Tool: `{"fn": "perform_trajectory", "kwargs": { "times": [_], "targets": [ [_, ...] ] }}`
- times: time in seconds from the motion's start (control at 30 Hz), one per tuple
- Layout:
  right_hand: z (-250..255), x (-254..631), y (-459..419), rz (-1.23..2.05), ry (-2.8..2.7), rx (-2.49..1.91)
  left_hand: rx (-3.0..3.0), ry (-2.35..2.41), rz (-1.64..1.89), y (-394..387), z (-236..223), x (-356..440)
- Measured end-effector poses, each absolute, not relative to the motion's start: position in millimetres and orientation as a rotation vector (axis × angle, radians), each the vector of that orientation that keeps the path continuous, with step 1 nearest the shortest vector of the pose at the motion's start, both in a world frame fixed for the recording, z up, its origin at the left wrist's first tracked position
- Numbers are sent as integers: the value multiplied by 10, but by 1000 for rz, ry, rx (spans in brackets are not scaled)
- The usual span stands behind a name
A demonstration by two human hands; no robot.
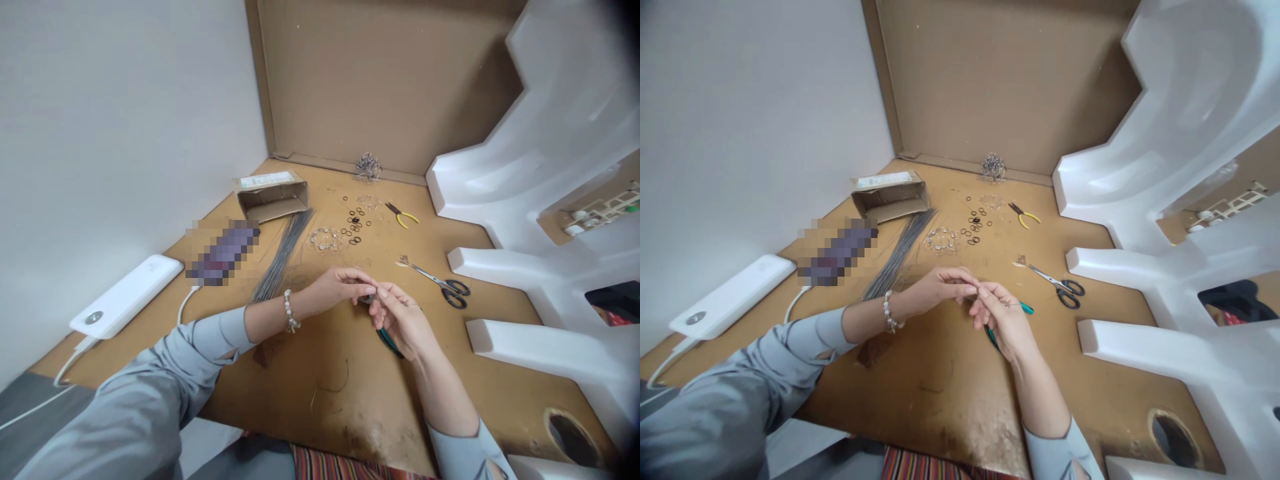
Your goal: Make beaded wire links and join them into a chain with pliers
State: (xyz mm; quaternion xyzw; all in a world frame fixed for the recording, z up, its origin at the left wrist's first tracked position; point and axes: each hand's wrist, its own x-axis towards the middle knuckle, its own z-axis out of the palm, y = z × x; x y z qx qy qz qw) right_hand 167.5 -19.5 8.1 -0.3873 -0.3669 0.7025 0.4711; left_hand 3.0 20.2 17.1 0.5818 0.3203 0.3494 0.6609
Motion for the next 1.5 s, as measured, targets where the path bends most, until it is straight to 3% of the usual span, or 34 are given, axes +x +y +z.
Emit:
{"fn": "perform_trajectory", "kwargs": {
  "times": [0.27,0.93,1.17,1.5],
  "targets": [
    [85,1717,-209,1882,-843,-788,1612,772,913,171,232,16],
    [73,1804,-170,1948,-664,-677,1461,821,808,265,341,-21],
    [73,1901,-106,1425,-838,-1149,1142,850,842,324,202,-21],
    [125,1983,-70,1367,-614,-791,866,707,883,443,185,-66]
  ]
}}
